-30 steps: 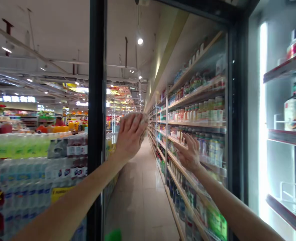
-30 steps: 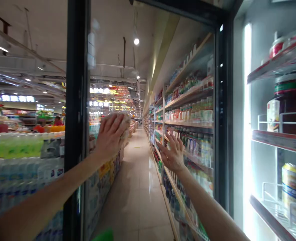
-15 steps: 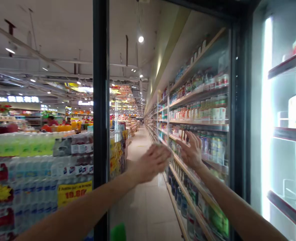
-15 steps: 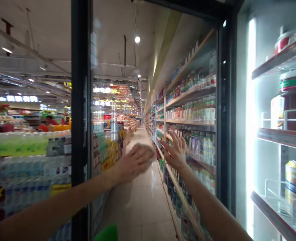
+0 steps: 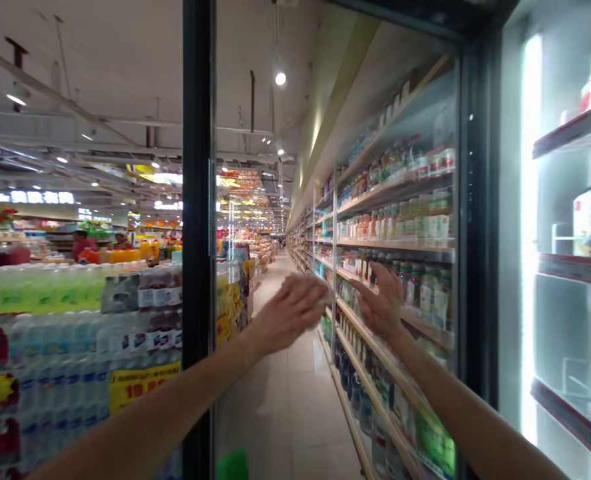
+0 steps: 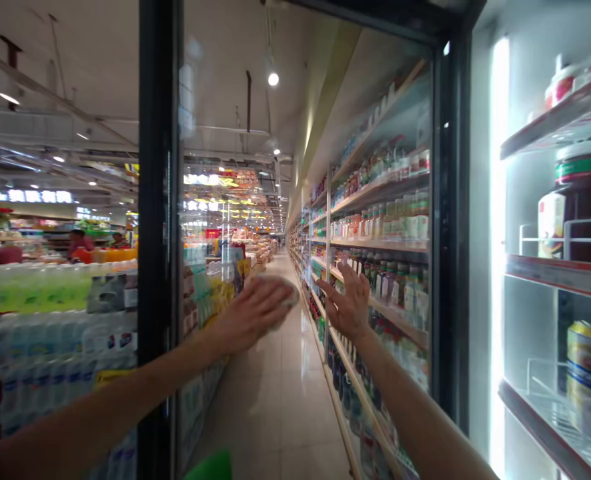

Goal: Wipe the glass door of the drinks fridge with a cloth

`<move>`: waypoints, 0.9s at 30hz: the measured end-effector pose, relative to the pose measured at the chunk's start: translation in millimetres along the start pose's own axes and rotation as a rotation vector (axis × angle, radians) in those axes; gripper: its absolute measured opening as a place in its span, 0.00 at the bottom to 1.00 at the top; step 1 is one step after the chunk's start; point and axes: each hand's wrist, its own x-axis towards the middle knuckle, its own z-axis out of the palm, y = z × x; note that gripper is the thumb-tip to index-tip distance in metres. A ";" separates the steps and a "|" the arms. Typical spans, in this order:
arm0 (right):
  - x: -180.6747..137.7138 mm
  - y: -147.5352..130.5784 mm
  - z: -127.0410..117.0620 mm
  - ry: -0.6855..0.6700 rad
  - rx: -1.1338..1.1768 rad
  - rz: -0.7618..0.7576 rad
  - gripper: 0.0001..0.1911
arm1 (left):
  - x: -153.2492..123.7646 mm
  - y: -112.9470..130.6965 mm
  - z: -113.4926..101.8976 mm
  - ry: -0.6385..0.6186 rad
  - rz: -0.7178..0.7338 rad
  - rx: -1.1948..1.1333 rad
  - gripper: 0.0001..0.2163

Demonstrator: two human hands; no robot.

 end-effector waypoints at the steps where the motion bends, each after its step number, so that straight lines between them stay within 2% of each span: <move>1: 0.2 -0.1 -0.2 0.002 0.003 0.001 0.17 | 2.5 -1.7 -1.1 0.018 -0.144 0.022 0.18; 2: 0.5 -0.1 -0.4 0.007 0.004 0.000 0.17 | 4.2 -0.5 -1.2 0.038 -0.248 0.035 0.18; 3: 0.7 0.0 -0.6 0.010 0.004 -0.004 0.17 | 4.2 4.1 0.1 0.051 -0.275 0.035 0.18; 4: 0.9 0.1 -0.8 0.009 0.001 -0.008 0.17 | 2.2 11.6 2.7 0.047 -0.219 0.020 0.17; 7: 0.7 1.1 -0.9 0.020 -0.003 -0.017 0.18 | -10.4 34.2 12.2 -0.043 0.203 -0.053 0.15; 8: 0.5 1.4 -0.8 0.027 -0.002 -0.016 0.18 | -13.8 35.7 13.5 -0.054 0.272 -0.057 0.15; 9: 0.1 1.8 -0.5 0.032 0.001 -0.014 0.19 | -15.4 33.2 13.1 -0.051 0.262 -0.045 0.15; 10: -0.2 2.0 -0.3 0.036 0.003 -0.010 0.19 | -15.3 27.5 11.4 -0.026 0.169 -0.018 0.16; 13: -0.5 2.1 0.4 0.035 0.007 0.006 0.19 | -9.4 9.7 5.0 0.074 -0.257 0.065 0.17; 14: -0.5 2.0 0.6 0.040 0.007 0.008 0.19 | -7.8 8.4 4.4 0.078 -0.278 0.063 0.17; 15: -0.4 1.8 0.6 0.048 0.005 0.008 0.19 | -6.8 9.7 4.6 0.068 -0.205 0.043 0.17; 17: -0.1 1.7 0.8 0.055 0.001 0.005 0.19 | -5.5 14.2 5.8 0.030 0.102 -0.020 0.15; 18: 0.0 1.7 0.9 0.054 -0.002 0.005 0.19 | -4.0 14.3 5.5 0.009 0.207 -0.039 0.15; 19: 0.0 1.8 1.0 0.054 -0.004 0.007 0.19 | -1.3 11.9 4.2 0.000 0.223 -0.041 0.15; 20: 0.1 1.8 1.1 0.057 -0.005 0.010 0.19 | 2.6 7.4 2.0 0.007 0.142 -0.027 0.16; 22: 0.3 1.7 1.1 0.061 -0.003 0.019 0.19 | 11.3 -2.7 -2.3 0.037 -0.169 0.020 0.17; 23: 0.4 1.5 0.9 0.066 0.000 0.023 0.19 | 14.6 -4.8 -2.9 0.046 -0.280 0.034 0.18; 24: 0.5 1.3 0.6 0.070 0.001 0.026 0.19 | 16.3 -3.6 -1.9 0.046 -0.298 0.033 0.18; 25: 0.6 1.1 0.1 0.071 0.003 0.029 0.19 | 16.0 0.6 0.6 0.039 -0.219 0.013 0.17; 27: 0.6 0.9 -1.0 0.065 0.007 0.031 0.19 | 11.7 12.4 7.7 -0.008 0.106 -0.048 0.14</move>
